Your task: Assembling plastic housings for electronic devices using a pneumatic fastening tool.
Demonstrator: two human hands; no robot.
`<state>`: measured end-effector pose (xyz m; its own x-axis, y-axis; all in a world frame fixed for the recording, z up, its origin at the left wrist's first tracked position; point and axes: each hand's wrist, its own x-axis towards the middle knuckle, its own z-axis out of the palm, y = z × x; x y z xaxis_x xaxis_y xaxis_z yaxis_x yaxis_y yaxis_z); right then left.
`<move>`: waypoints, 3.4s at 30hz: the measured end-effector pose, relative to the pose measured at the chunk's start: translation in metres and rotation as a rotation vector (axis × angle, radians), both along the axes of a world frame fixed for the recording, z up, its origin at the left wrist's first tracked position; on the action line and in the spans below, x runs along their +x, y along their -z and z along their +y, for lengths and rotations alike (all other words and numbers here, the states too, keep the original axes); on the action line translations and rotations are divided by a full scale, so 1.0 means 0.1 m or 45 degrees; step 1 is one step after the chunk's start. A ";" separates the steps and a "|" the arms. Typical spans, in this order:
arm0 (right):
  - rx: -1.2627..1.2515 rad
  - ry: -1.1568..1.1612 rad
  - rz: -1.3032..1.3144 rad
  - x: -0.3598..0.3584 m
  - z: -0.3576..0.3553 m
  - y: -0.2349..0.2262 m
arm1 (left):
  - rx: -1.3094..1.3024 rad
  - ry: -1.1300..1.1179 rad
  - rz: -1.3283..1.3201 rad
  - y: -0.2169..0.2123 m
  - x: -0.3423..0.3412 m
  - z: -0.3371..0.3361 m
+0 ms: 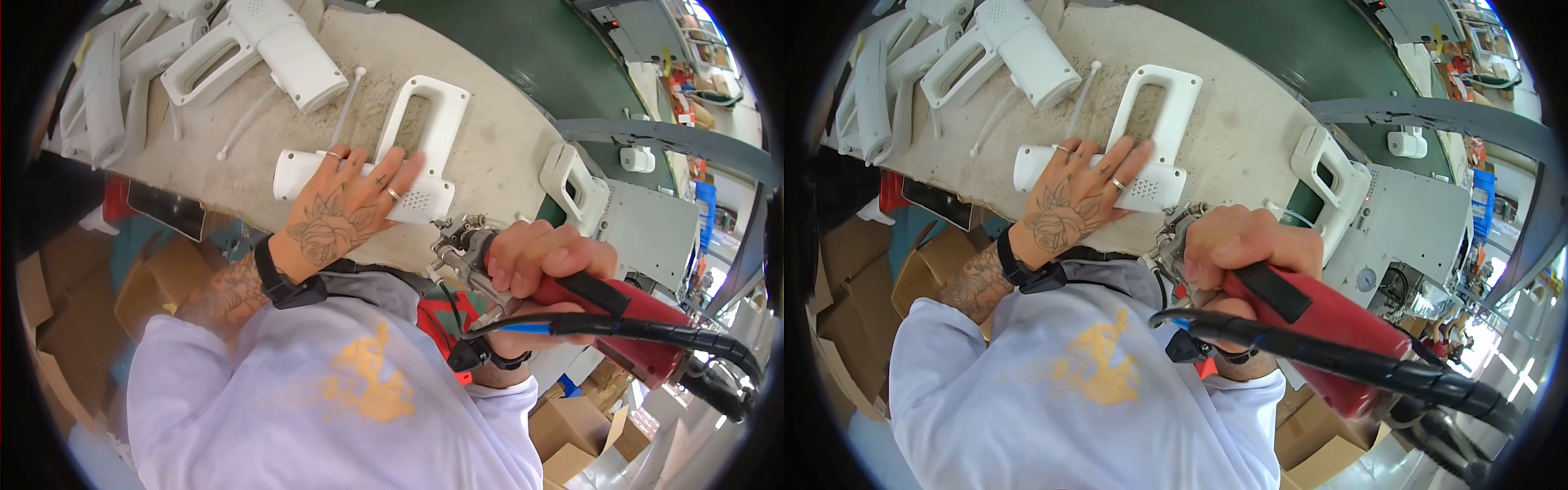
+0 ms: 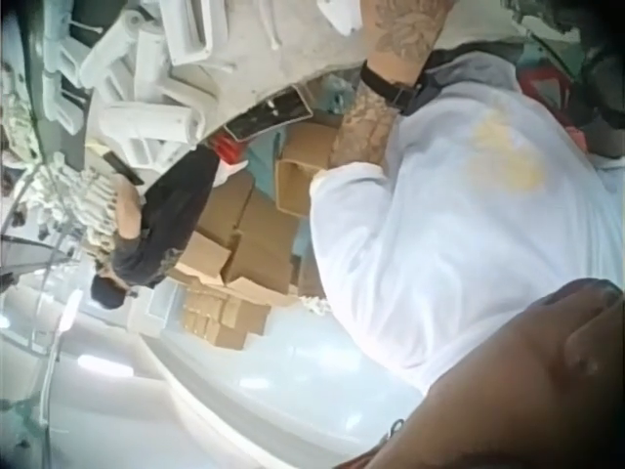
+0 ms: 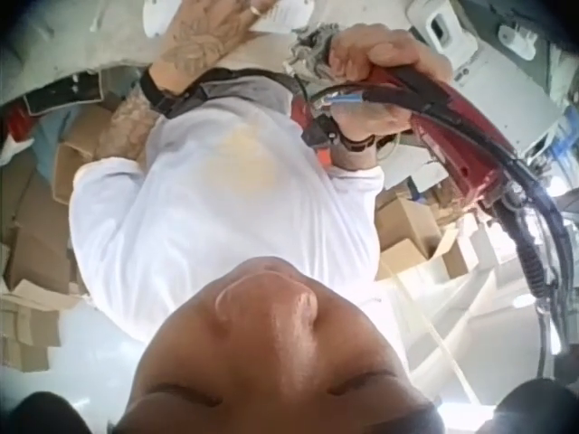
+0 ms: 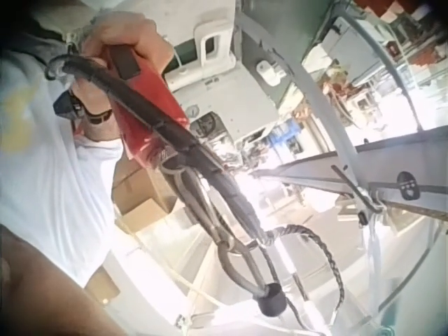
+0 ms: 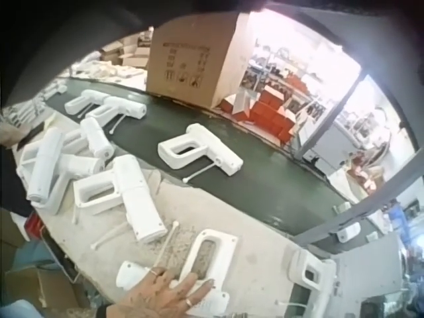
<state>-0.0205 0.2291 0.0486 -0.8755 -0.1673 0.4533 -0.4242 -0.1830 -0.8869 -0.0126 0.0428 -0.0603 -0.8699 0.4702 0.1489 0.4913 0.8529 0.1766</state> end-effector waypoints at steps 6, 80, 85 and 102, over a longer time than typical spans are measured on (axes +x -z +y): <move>-0.169 0.036 0.308 0.23 0.28 -0.52 | 0.062 0.064 -0.106 -0.11 0.21 0.08; -0.188 -0.114 0.035 -0.77 -0.34 0.08 | 0.180 0.040 -0.299 -0.09 0.42 -0.64; -0.100 -0.136 -0.054 -0.81 -0.36 0.08 | 0.181 0.066 -0.282 -0.10 0.41 -0.62; -0.210 -0.232 0.249 -0.43 -0.07 -0.23 | 0.235 0.035 -0.256 -0.06 0.05 -0.28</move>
<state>-0.0631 0.2219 0.0716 -0.7314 -0.2233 0.6444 -0.5310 -0.4065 -0.7435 -0.0077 0.0145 -0.0539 -0.8780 0.4750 0.0597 0.4530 0.7841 0.4241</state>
